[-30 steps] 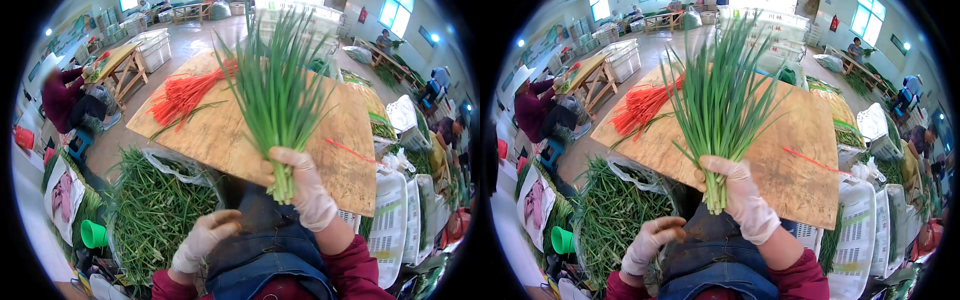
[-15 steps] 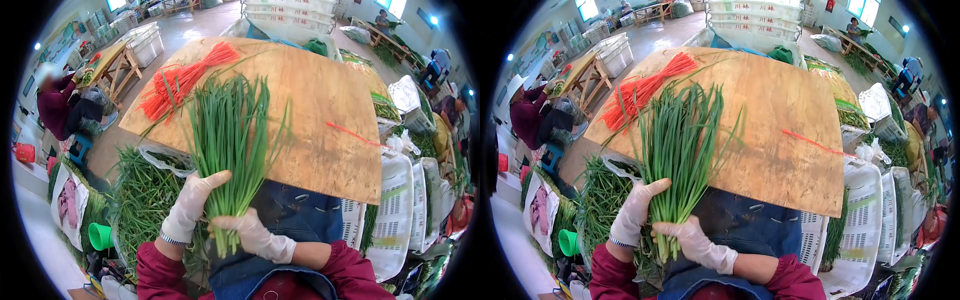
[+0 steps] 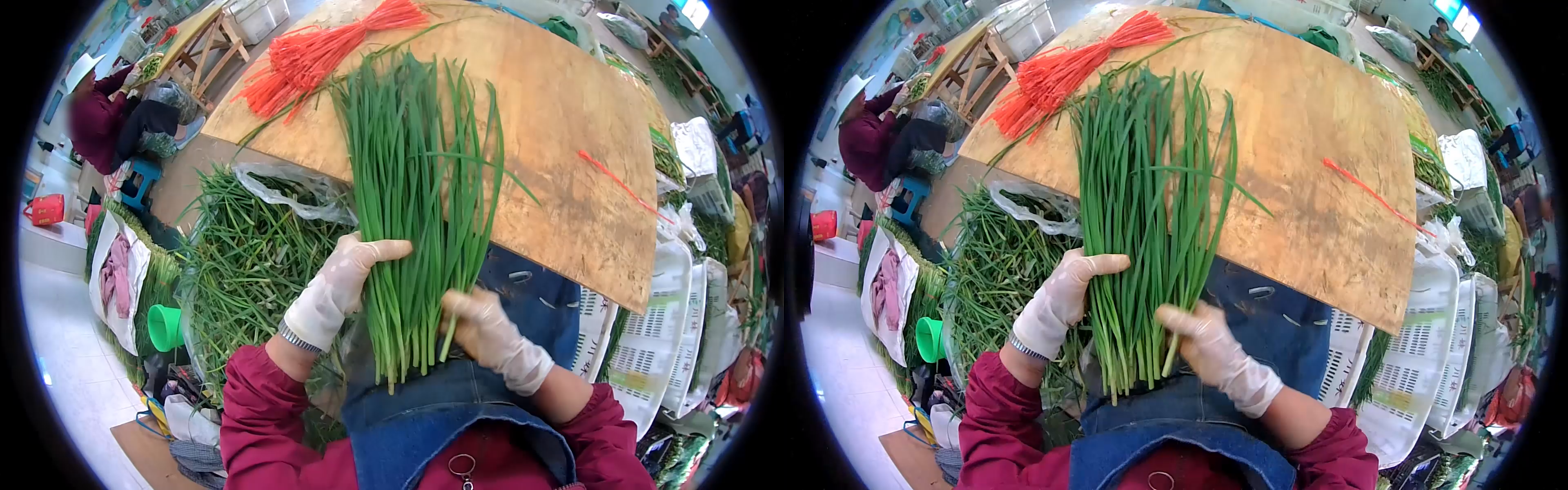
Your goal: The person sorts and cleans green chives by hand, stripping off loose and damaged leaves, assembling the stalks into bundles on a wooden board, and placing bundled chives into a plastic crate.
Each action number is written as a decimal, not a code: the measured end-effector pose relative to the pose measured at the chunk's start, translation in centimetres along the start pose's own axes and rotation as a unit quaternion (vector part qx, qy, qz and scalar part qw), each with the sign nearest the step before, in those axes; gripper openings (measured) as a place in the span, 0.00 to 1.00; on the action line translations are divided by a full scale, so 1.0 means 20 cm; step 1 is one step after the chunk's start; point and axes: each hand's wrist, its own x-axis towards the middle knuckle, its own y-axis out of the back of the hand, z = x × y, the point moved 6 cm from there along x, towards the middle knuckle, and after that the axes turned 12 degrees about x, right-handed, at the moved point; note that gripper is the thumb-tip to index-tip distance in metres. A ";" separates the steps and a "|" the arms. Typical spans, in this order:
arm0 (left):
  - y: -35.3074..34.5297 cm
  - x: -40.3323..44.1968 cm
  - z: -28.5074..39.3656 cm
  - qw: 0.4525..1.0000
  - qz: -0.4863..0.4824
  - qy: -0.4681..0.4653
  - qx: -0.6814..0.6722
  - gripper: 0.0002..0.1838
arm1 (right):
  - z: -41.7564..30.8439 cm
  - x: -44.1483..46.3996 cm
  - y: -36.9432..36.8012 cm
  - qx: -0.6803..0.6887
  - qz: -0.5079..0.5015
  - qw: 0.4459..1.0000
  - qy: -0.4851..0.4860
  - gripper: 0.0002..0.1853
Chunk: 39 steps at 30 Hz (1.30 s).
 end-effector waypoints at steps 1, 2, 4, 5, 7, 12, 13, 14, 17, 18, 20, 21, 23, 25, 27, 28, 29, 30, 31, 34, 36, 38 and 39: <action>0.01 0.00 -0.01 1.000 0.002 0.002 -0.005 0.18 | -0.06 0.01 0.00 0.013 0.006 0.999 0.031 0.21; 0.01 0.01 -0.02 1.000 0.003 0.002 -0.009 0.18 | -0.12 0.02 0.00 0.002 -0.004 0.997 0.078 0.22; 0.01 0.02 -0.02 1.000 0.003 0.003 -0.016 0.17 | -0.21 0.03 0.02 0.002 0.048 0.994 0.102 0.23; 0.01 0.02 -0.02 1.000 0.002 0.002 -0.016 0.17 | -0.24 0.04 0.03 0.000 0.075 0.991 0.114 0.23; 0.01 0.02 -0.02 1.000 0.003 -0.001 -0.012 0.17 | -0.25 0.07 0.00 -0.068 0.109 0.979 0.159 0.20; -0.01 -0.02 -0.01 0.999 -0.002 0.017 -0.029 0.17 | -0.15 0.05 -0.04 -0.223 0.114 0.954 0.165 0.16; 0.00 -0.02 -0.01 1.000 0.001 0.013 -0.025 0.17 | -0.13 0.05 -0.04 -0.207 0.112 0.958 0.161 0.17; 0.00 -0.02 -0.02 1.000 0.003 0.009 -0.020 0.17 | -0.14 0.05 -0.04 -0.197 0.102 0.962 0.157 0.17; 0.00 -0.02 -0.02 1.000 0.008 0.008 -0.027 0.17 | -0.20 0.10 -0.02 -0.133 0.084 0.980 0.125 0.20; 0.00 -0.02 -0.02 1.000 0.009 0.008 -0.026 0.17 | -0.23 0.11 -0.05 -0.083 0.072 0.990 0.091 0.22; 0.00 -0.01 -0.02 0.999 -0.012 -0.004 -0.030 0.19 | -0.24 0.16 -0.05 -0.008 0.061 0.996 0.070 0.21; 0.00 0.00 -0.03 0.999 -0.022 -0.008 -0.031 0.19 | -0.23 0.18 -0.07 0.007 0.065 0.996 0.062 0.20; -0.02 0.00 -0.04 0.999 -0.042 -0.013 -0.030 0.20 | -0.18 0.23 -0.15 0.047 0.054 0.994 0.082 0.19; -0.04 -0.02 -0.03 0.998 -0.015 -0.053 0.012 0.21 | -0.15 0.24 -0.28 0.015 0.044 0.994 0.103 0.17; -0.11 -0.10 0.06 0.994 0.031 -0.093 0.046 0.21 | -0.20 0.17 -0.38 -0.051 0.039 0.980 0.186 0.18; -0.15 -0.14 0.15 0.991 0.037 -0.109 0.063 0.21 | -0.25 0.15 -0.42 -0.055 0.013 0.976 0.210 0.19; -0.19 -0.17 0.23 0.983 0.044 -0.151 0.098 0.21 | -0.33 0.11 -0.46 -0.103 0.015 0.963 0.249 0.19; -0.25 -0.20 0.34 0.971 0.046 -0.192 0.138 0.21 | -0.42 0.04 -0.56 -0.121 -0.033 0.947 0.297 0.18; -0.30 -0.22 0.45 0.955 0.048 -0.233 0.179 0.20 | -0.52 -0.03 -0.67 -0.138 -0.082 0.925 0.344 0.17; -0.47 -0.21 0.71 0.901 0.040 -0.361 0.236 0.20 | -0.78 -0.17 -0.82 -0.252 -0.131 0.847 0.449 0.16; -0.58 -0.21 0.84 0.874 0.038 -0.412 0.256 0.22 | -0.91 -0.24 -0.87 -0.266 -0.144 0.815 0.494 0.16; -0.67 -0.16 0.92 0.853 0.029 -0.455 0.256 0.24 | -1.01 -0.29 -0.87 -0.279 -0.146 0.791 0.524 0.16; -0.71 -0.12 0.93 0.853 -0.006 -0.462 0.241 0.24 | -1.06 -0.30 -0.86 -0.284 -0.145 0.781 0.536 0.17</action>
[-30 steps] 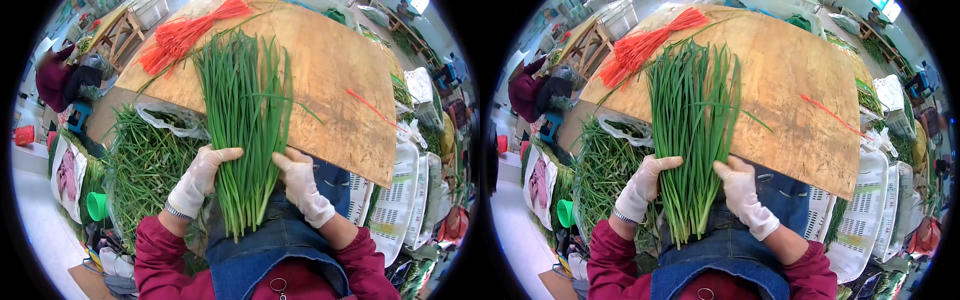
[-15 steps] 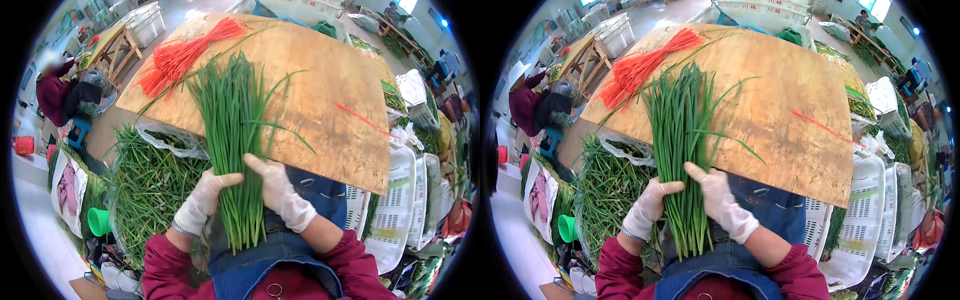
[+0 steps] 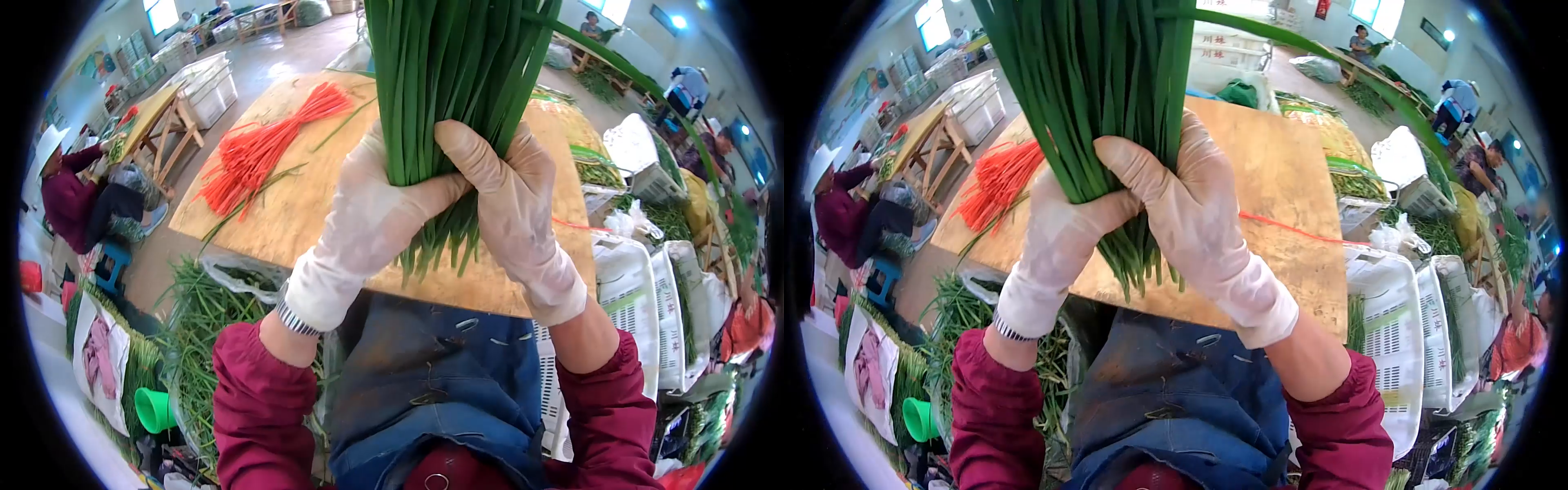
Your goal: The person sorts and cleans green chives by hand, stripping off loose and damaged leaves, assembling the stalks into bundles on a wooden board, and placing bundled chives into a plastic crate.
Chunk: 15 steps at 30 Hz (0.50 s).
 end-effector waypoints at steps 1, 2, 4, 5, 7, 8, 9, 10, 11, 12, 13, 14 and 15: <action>-0.03 0.04 -0.02 1.000 -0.009 -0.002 -0.019 0.25 | -0.01 0.01 0.03 -0.008 0.000 1.000 0.014 0.17; -0.07 0.06 -0.06 0.999 -0.017 -0.003 -0.037 0.26 | 0.01 0.01 0.08 -0.024 0.016 1.000 0.004 0.18; -0.11 0.08 -0.15 0.999 -0.027 0.006 0.037 0.28 | 0.08 -0.01 0.18 -0.053 0.049 0.997 -0.018 0.20; -0.13 0.09 -0.21 0.997 -0.031 0.010 0.075 0.29 | 0.13 -0.03 0.22 -0.057 0.047 0.997 -0.034 0.23; -0.16 0.05 -0.33 0.995 -0.045 0.041 0.077 0.30 | 0.25 -0.09 0.32 -0.062 0.046 0.996 -0.048 0.24; -0.19 0.03 -0.37 0.995 -0.056 0.070 0.044 0.29 | 0.28 -0.11 0.33 -0.061 0.045 0.996 -0.048 0.24; -0.21 0.02 -0.38 0.995 -0.073 0.070 0.013 0.27 | 0.30 -0.12 0.35 -0.041 0.047 0.997 -0.047 0.23; -0.22 0.03 -0.37 0.995 -0.078 0.065 0.014 0.26 | 0.31 -0.12 0.35 -0.021 0.050 0.997 -0.047 0.23; -0.22 0.05 -0.35 0.995 -0.084 0.060 0.015 0.26 | 0.31 -0.13 0.36 -0.001 0.054 0.998 -0.046 0.23; -0.24 0.07 -0.33 0.994 -0.090 0.053 0.015 0.25 | 0.29 -0.11 0.37 -0.019 0.060 0.997 -0.044 0.22; -0.25 0.12 -0.32 0.993 -0.096 0.033 0.059 0.23 | 0.25 -0.08 0.39 -0.040 0.066 0.996 -0.042 0.22; -0.29 0.17 -0.29 0.993 -0.104 0.018 0.056 0.22 | 0.21 -0.04 0.41 -0.062 0.071 0.995 -0.040 0.22; -0.34 0.22 -0.23 0.992 -0.112 0.004 0.050 0.22 | 0.14 0.00 0.44 -0.103 0.073 0.991 -0.047 0.21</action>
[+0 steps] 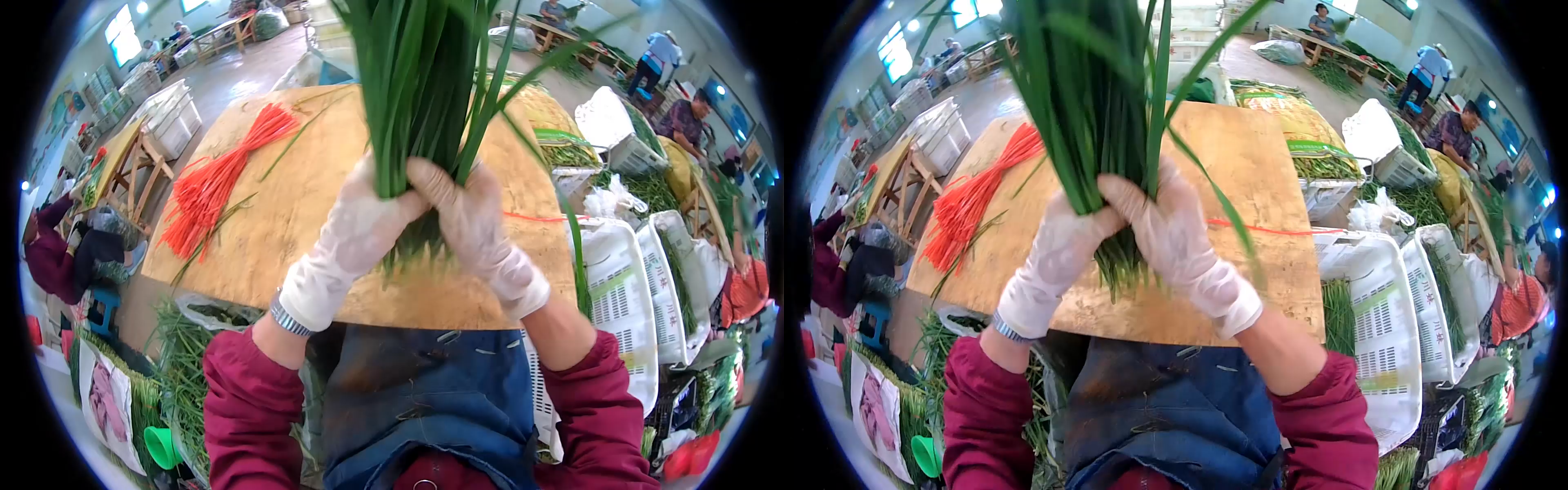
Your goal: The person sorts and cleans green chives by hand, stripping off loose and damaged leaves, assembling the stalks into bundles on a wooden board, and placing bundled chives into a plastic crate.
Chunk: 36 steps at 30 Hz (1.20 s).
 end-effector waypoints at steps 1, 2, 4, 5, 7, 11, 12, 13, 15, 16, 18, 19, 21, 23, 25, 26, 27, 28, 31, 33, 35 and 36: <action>-0.03 0.07 0.06 1.000 -0.007 -0.015 -0.005 0.22 | -0.08 0.05 0.04 -0.024 0.002 0.999 0.041 0.21; -0.08 0.15 0.12 0.999 -0.017 -0.025 -0.023 0.18 | -0.13 0.10 0.10 -0.040 0.009 0.999 0.024 0.19; -0.18 0.29 0.22 0.996 -0.064 -0.056 0.004 0.14 | -0.26 0.18 0.24 -0.117 0.033 0.992 -0.035 0.16; -0.25 0.37 0.22 0.993 -0.104 0.010 -0.048 0.14 | -0.30 0.21 0.32 -0.177 0.053 0.980 -0.076 0.15; -0.41 0.51 0.17 0.990 -0.130 0.015 -0.051 0.16 | -0.20 0.31 0.60 -0.155 0.090 0.982 -0.056 0.14; -0.77 0.68 -0.08 0.981 -0.187 0.036 -0.034 0.17 | -0.01 0.25 0.92 0.006 0.183 0.959 -0.217 0.18; -0.80 0.65 -0.09 0.965 -0.236 0.117 -0.005 0.17 | 0.05 0.23 0.99 0.013 0.204 0.952 -0.228 0.18; -0.86 0.65 -0.13 0.962 -0.242 0.122 -0.029 0.17 | 0.11 0.20 1.07 0.020 0.225 0.944 -0.240 0.18; -0.98 0.66 -0.26 0.955 -0.254 0.133 -0.076 0.17 | 0.19 0.16 1.15 0.021 0.238 0.940 -0.246 0.16; -1.04 0.66 -0.33 0.947 -0.262 0.161 -0.097 0.16 | 0.24 0.15 1.22 0.003 0.255 0.933 -0.253 0.16; -1.08 0.66 -0.37 0.931 -0.260 0.216 -0.137 0.16 | 0.31 0.15 1.28 -0.005 0.259 0.935 -0.244 0.16; -1.10 0.65 -0.39 0.922 -0.258 0.243 -0.157 0.16 | 0.33 0.16 1.30 0.003 0.246 0.942 -0.228 0.17; -1.12 0.67 -0.44 0.922 -0.256 0.238 -0.163 0.16 | 0.37 0.17 1.35 -0.023 0.224 0.955 -0.193 0.17; -1.11 0.66 -0.46 0.922 -0.255 0.260 -0.129 0.16 | 0.45 0.17 1.44 -0.132 0.221 0.949 -0.181 0.18; -1.03 0.62 -0.41 0.917 -0.252 0.306 -0.050 0.16 | 0.53 0.17 1.53 -0.280 0.232 0.910 -0.199 0.21; -1.05 0.64 -0.45 0.926 -0.211 0.302 -0.080 0.16 | 0.49 0.14 1.47 -0.318 0.236 0.897 -0.193 0.27; -1.06 0.64 -0.49 0.926 -0.212 0.305 -0.071 0.16 | 0.46 0.12 1.43 -0.356 0.240 0.884 -0.187 0.32; -1.06 0.64 -0.54 0.926 -0.212 0.307 -0.061 0.16 | 0.48 0.12 1.45 -0.401 0.238 0.865 -0.183 0.33; -1.05 0.64 -0.56 0.928 -0.221 0.294 -0.064 0.19 | 0.42 0.13 1.34 -0.278 0.185 0.939 -0.077 0.34; -1.05 0.64 -0.58 0.926 -0.211 0.297 -0.096 0.21 | 0.38 0.12 1.26 -0.229 0.158 0.957 -0.085 0.36; -1.06 0.65 -0.61 0.914 -0.234 0.308 -0.124 0.24 | 0.39 0.11 1.23 -0.237 0.130 0.956 -0.116 0.39; -1.04 0.64 -0.61 0.913 -0.235 0.307 -0.132 0.25 | 0.41 0.11 1.22 -0.262 0.113 0.950 -0.126 0.41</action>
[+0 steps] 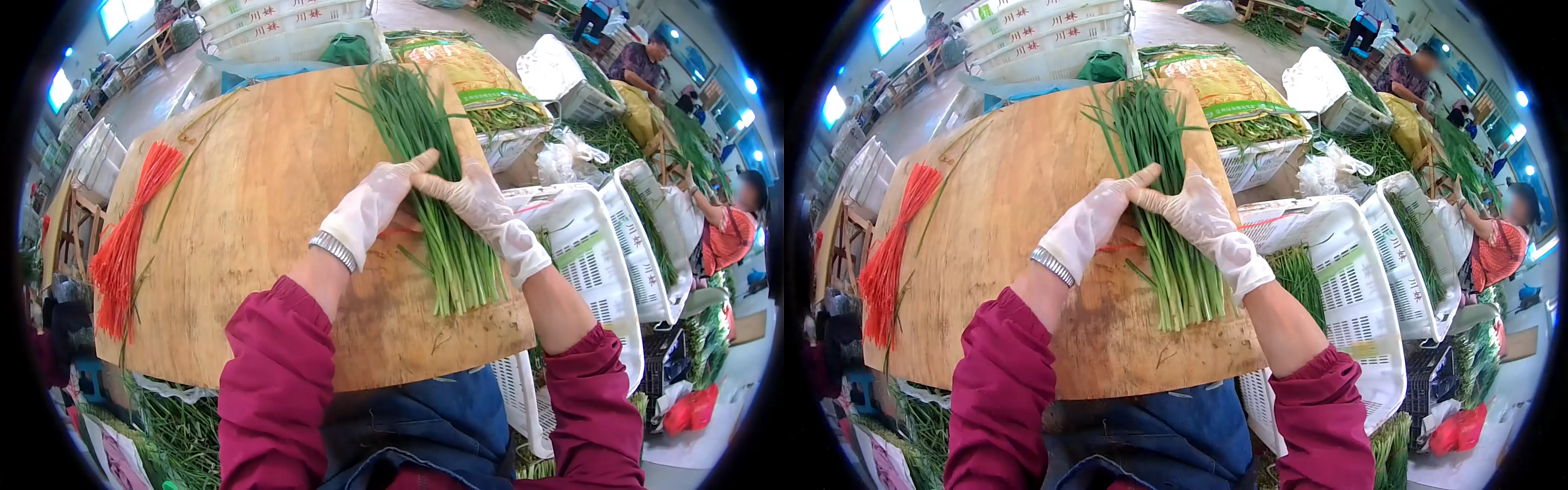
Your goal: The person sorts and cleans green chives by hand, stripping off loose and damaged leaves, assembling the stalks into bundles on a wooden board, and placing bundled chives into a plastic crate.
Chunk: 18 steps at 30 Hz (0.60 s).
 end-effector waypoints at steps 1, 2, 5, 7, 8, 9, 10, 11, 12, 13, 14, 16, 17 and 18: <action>0.02 -0.01 -0.01 1.000 -0.005 -0.002 -0.005 0.26 | 0.02 -0.01 -0.02 -0.076 -0.007 0.997 -0.014 0.45; 0.04 -0.05 0.00 0.998 0.019 -0.010 0.055 0.25 | 0.05 -0.03 -0.03 -0.151 -0.016 0.988 -0.027 0.49; 0.09 -0.20 0.04 0.942 0.116 -0.060 0.309 0.23 | 0.11 -0.03 -0.05 -0.235 0.009 0.971 -0.052 0.57; 0.04 -0.36 0.03 0.887 0.152 -0.166 0.404 0.16 | 0.11 -0.03 -0.05 -0.249 0.015 0.968 -0.041 0.58; -0.01 -0.41 -0.02 0.855 0.166 -0.225 0.436 0.15 | 0.11 -0.03 -0.05 -0.257 0.017 0.966 -0.034 0.58; -0.05 -0.46 -0.05 0.820 0.179 -0.282 0.464 0.15 | 0.11 -0.04 -0.05 -0.259 0.019 0.965 -0.036 0.58; -0.09 -0.49 -0.08 0.792 0.189 -0.297 0.498 0.15 | 0.11 -0.04 -0.05 -0.262 0.021 0.964 -0.038 0.58; -0.14 -0.51 -0.09 0.763 0.200 -0.311 0.531 0.15 | 0.11 -0.04 -0.06 -0.266 0.021 0.963 -0.039 0.58; -0.17 -0.52 -0.10 0.732 0.211 -0.324 0.561 0.16 | 0.11 -0.04 -0.06 -0.271 0.022 0.962 -0.039 0.58; -0.19 -0.50 -0.13 0.737 0.184 -0.304 0.575 0.16 | 0.11 -0.03 -0.07 -0.276 0.024 0.960 -0.040 0.58; -0.20 -0.48 -0.15 0.740 0.156 -0.285 0.589 0.16 | 0.11 -0.04 -0.07 -0.281 0.026 0.958 -0.042 0.58; -0.22 -0.49 -0.17 0.739 0.132 -0.257 0.608 0.11 | 0.12 -0.03 -0.07 -0.301 0.028 0.952 -0.043 0.58; -0.23 -0.53 -0.17 0.754 0.107 -0.247 0.599 0.10 | 0.12 -0.03 -0.08 -0.309 0.029 0.950 -0.044 0.57; -0.24 -0.59 -0.18 0.769 0.082 -0.236 0.589 0.09 | 0.12 -0.03 -0.08 -0.311 0.029 0.949 -0.044 0.57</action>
